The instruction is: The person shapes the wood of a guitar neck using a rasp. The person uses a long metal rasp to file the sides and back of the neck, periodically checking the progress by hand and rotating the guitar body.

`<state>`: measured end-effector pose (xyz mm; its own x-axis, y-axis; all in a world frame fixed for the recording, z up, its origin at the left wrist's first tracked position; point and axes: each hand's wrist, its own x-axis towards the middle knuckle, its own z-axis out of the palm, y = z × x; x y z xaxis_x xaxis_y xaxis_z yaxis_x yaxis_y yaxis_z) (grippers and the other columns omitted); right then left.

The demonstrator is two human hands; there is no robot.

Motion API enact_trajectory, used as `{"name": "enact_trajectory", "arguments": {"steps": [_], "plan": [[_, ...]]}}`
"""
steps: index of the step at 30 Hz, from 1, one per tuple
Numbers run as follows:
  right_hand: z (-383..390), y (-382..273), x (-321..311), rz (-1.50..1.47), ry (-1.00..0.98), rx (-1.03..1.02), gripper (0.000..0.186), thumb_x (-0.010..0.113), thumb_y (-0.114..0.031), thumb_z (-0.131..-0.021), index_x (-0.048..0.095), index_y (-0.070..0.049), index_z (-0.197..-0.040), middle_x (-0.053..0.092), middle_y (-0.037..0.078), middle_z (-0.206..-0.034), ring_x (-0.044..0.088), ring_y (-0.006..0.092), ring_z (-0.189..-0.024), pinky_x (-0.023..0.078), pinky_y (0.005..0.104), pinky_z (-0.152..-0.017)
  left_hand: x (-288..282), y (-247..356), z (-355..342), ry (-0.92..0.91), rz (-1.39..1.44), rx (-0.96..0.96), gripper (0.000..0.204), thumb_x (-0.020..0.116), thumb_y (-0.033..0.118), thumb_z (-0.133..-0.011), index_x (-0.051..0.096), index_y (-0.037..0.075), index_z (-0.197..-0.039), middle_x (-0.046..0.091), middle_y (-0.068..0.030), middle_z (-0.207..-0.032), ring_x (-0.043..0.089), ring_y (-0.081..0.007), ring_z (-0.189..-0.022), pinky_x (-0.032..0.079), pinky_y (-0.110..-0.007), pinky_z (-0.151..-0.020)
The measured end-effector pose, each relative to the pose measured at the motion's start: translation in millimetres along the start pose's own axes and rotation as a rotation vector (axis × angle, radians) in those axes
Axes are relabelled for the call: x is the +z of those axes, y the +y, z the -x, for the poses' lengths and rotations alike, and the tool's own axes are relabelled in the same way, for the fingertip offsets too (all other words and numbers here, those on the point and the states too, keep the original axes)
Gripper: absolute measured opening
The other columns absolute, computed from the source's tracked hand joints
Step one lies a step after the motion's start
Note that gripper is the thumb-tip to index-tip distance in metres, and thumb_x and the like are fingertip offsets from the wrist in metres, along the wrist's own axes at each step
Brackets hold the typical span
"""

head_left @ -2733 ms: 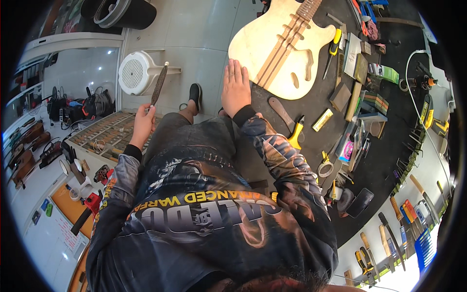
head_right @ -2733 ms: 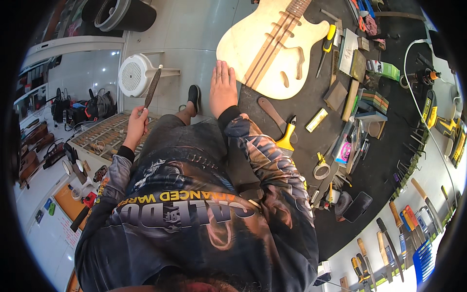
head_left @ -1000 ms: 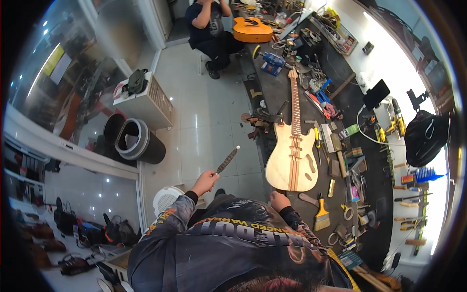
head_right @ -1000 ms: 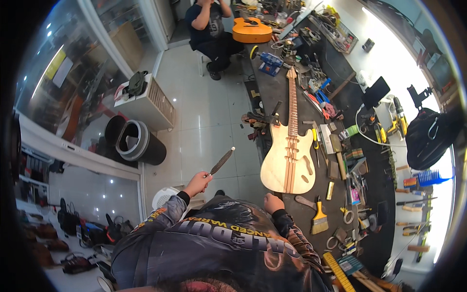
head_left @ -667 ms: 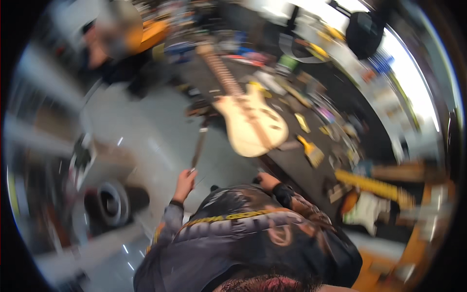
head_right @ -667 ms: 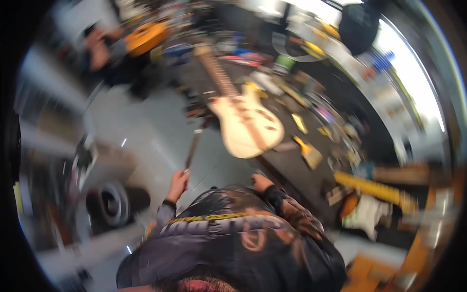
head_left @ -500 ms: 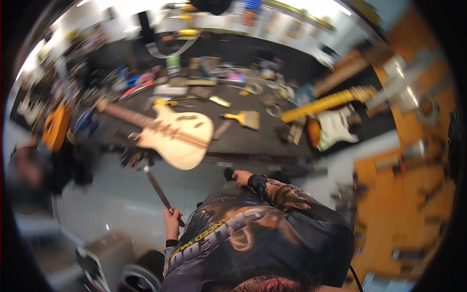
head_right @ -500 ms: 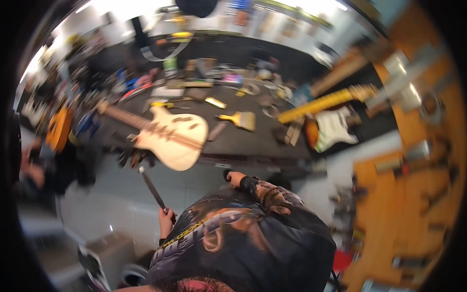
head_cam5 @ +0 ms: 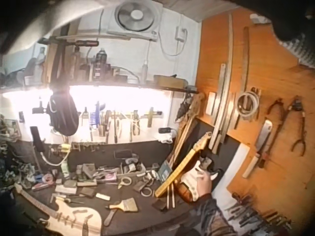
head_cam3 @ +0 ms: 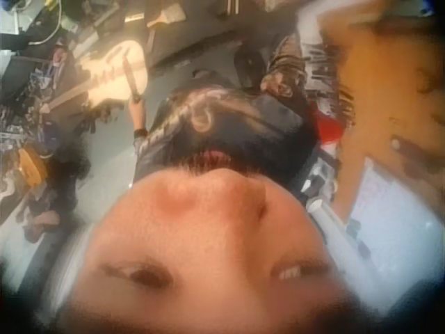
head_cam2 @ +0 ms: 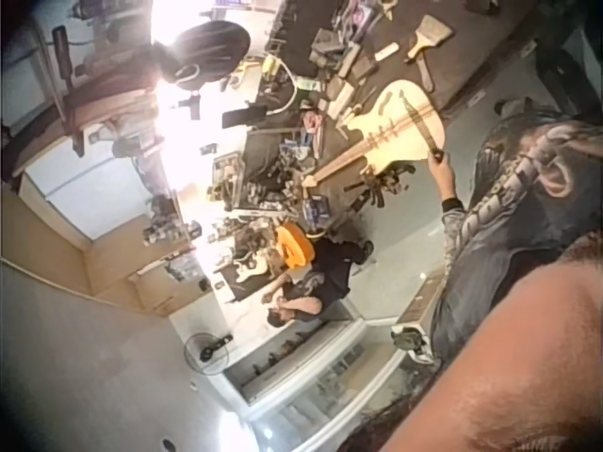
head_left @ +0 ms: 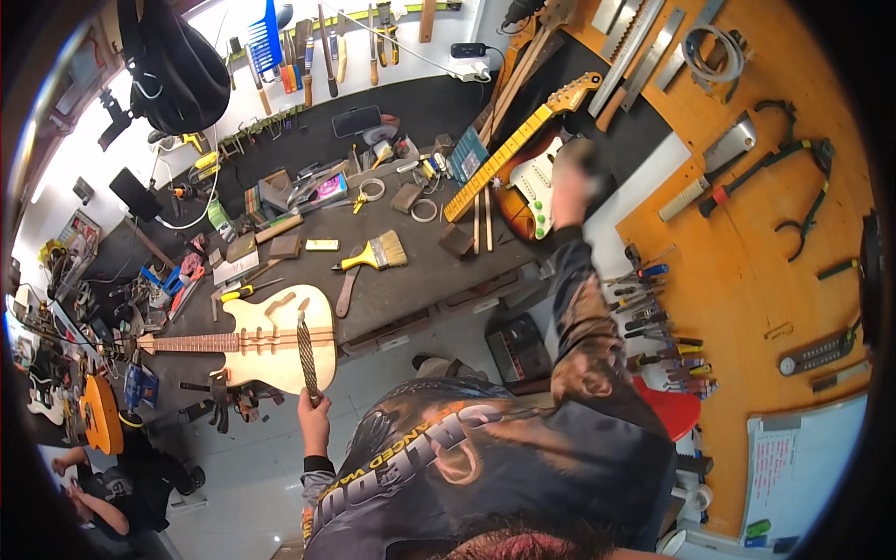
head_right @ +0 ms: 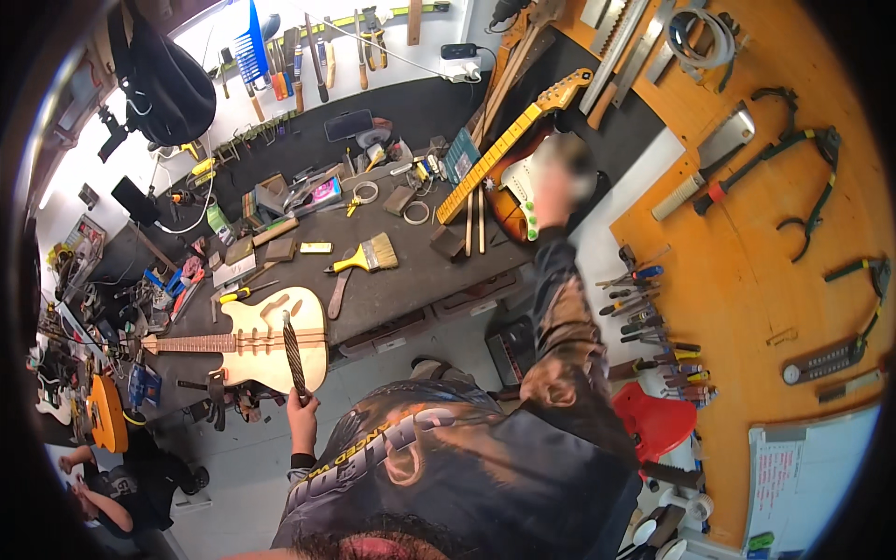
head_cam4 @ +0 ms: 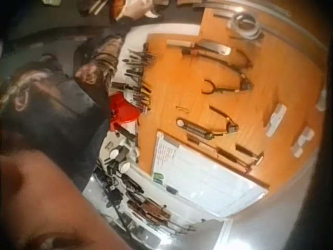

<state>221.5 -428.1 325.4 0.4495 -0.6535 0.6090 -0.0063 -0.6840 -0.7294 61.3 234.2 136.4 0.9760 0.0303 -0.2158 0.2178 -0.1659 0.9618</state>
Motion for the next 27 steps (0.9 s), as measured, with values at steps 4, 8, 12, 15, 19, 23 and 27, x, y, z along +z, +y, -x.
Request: {"name": "enact_trajectory", "arguments": {"steps": [4,8,12,15,19,23,27], "plan": [[-168,-4,1,0.142,0.012,-0.202,0.032,0.061,-0.007,-0.082,0.076,-0.001,-0.110,0.072,0.021,-0.111,0.064,0.0386,-0.116,0.046,0.0462,-0.109,28,15,-10,0.040,0.078,-0.002,0.018,0.064,-0.006,-0.089,0.053,0.006,-0.096,0.054,0.0017,-0.080,0.052,-0.0083,-0.073,0.044,-0.026,-0.069],[-250,7,0,0.336,0.123,-0.147,0.040,0.060,-0.014,-0.089,0.068,0.001,-0.126,0.057,0.029,-0.136,0.047,0.0428,-0.137,0.040,0.0489,-0.117,64,26,0,0.074,0.174,-0.040,0.019,0.064,-0.008,-0.090,0.055,0.006,-0.098,0.056,0.0011,-0.081,0.055,-0.0088,-0.073,0.045,-0.025,-0.069],[-244,-17,28,0.395,0.108,-0.055,0.048,0.058,-0.019,-0.095,0.060,0.001,-0.139,0.049,0.030,-0.147,0.040,0.0416,-0.145,0.040,0.0487,-0.118,97,33,4,0.047,0.181,-0.102,0.019,0.066,-0.007,-0.091,0.056,0.005,-0.101,0.057,0.0020,-0.081,0.055,-0.0074,-0.072,0.046,-0.024,-0.068],[-256,-3,35,0.600,0.154,-0.142,0.048,0.058,-0.019,-0.095,0.060,0.002,-0.139,0.047,0.031,-0.149,0.038,0.0418,-0.147,0.040,0.0501,-0.118,121,57,-15,-0.013,0.196,-0.122,0.018,0.068,-0.005,-0.092,0.057,0.005,-0.102,0.057,0.0018,-0.081,0.055,-0.0066,-0.071,0.046,-0.024,-0.066],[-262,-8,27,0.496,0.211,-0.117,0.045,0.061,-0.016,-0.093,0.061,0.003,-0.135,0.053,0.030,-0.145,0.045,0.0438,-0.140,0.044,0.0512,-0.113,155,101,-59,-0.081,0.170,-0.018,0.015,0.068,-0.002,-0.093,0.057,0.004,-0.102,0.058,0.0013,-0.083,0.056,-0.0082,-0.074,0.048,-0.027,-0.070],[-248,-4,1,0.411,0.366,-0.362,0.020,0.070,-0.016,-0.091,0.069,-0.004,-0.107,0.066,0.020,-0.112,0.063,0.0412,-0.109,0.052,0.0513,-0.096,179,148,-95,-0.196,0.050,0.052,0.016,0.068,-0.001,-0.091,0.057,0.005,-0.101,0.059,0.0005,-0.088,0.060,-0.0103,-0.079,0.050,-0.027,-0.074],[-221,-14,-15,0.261,0.389,-0.303,0.023,0.070,-0.013,-0.093,0.055,-0.004,-0.108,0.063,0.020,-0.107,0.060,0.0413,-0.100,0.049,0.0520,-0.090,216,167,-115,-0.286,0.098,0.057,0.017,0.067,-0.002,-0.091,0.057,0.006,-0.101,0.059,0.0004,-0.089,0.060,-0.0099,-0.079,0.052,-0.028,-0.072]]}}
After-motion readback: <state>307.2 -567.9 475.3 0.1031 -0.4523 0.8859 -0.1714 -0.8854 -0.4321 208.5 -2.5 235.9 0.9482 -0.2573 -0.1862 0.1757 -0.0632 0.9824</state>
